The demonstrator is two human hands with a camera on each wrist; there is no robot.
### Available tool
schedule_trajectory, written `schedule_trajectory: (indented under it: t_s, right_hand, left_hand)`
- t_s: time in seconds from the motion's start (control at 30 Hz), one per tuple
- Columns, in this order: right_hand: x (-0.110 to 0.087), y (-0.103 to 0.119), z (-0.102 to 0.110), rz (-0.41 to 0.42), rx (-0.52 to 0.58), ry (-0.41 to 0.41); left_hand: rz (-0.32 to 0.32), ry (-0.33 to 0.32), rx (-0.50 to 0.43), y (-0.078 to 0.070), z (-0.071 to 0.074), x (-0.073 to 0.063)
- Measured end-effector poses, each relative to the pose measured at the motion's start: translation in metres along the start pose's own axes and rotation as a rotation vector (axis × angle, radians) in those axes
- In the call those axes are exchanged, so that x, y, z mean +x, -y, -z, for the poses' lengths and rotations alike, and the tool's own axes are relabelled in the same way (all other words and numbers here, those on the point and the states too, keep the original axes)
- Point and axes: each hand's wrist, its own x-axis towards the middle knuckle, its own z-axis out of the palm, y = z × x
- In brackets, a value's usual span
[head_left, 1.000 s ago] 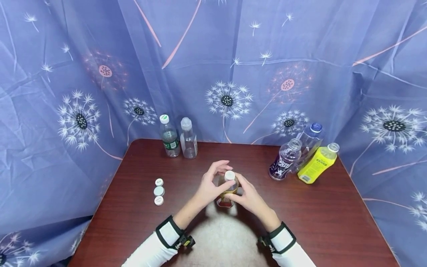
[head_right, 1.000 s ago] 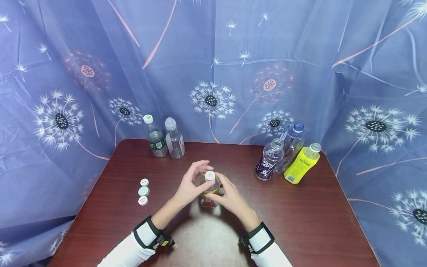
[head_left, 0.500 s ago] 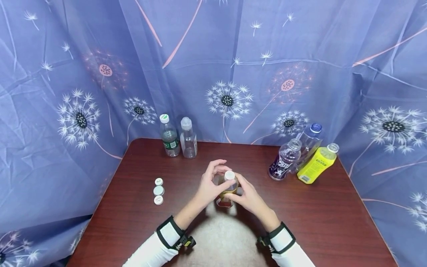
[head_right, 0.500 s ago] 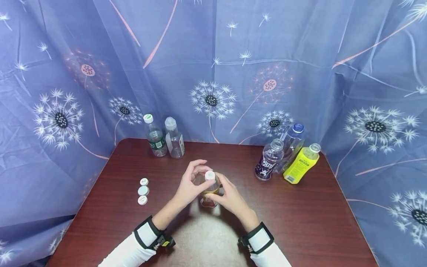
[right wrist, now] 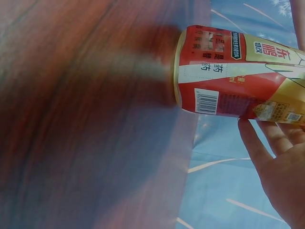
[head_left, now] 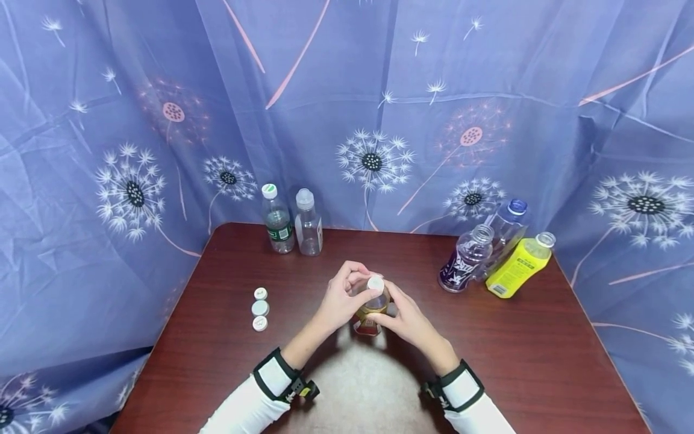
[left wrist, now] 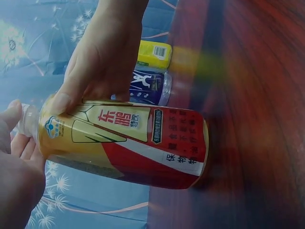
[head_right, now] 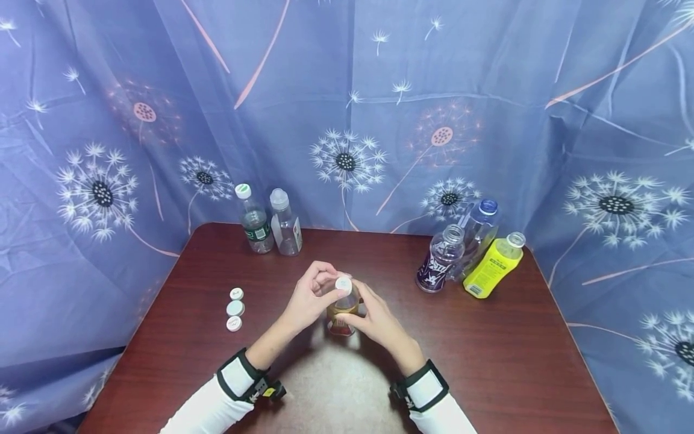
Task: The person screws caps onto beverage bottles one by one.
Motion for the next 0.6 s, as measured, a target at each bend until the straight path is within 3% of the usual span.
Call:
schedule_trajectory:
  t_s: [0.17,0.37,0.5,0.6]
  right_hand:
    - [0.0002,-0.0003,-0.0005,0.030,0.000,-0.003]
    - [-0.0019,0.0003,-0.0013,0.042,0.008,-0.016]
    - [-0.0011,0.0008,0.0000,0.041,0.014,-0.012]
    - [-0.0002,0.0003,0.0015,0.047,0.012,-0.002]
  left_hand:
    - [-0.011,-0.014,-0.021,0.0010,0.0004,-0.0003]
    - [-0.049,-0.073,0.135,0.0032,-0.0051,-0.0012]
    - [-0.030,-0.105,0.167,0.0007,-0.0081,-0.0010]
    - [0.000,-0.090,0.172,-0.0029,-0.0081,-0.0003]
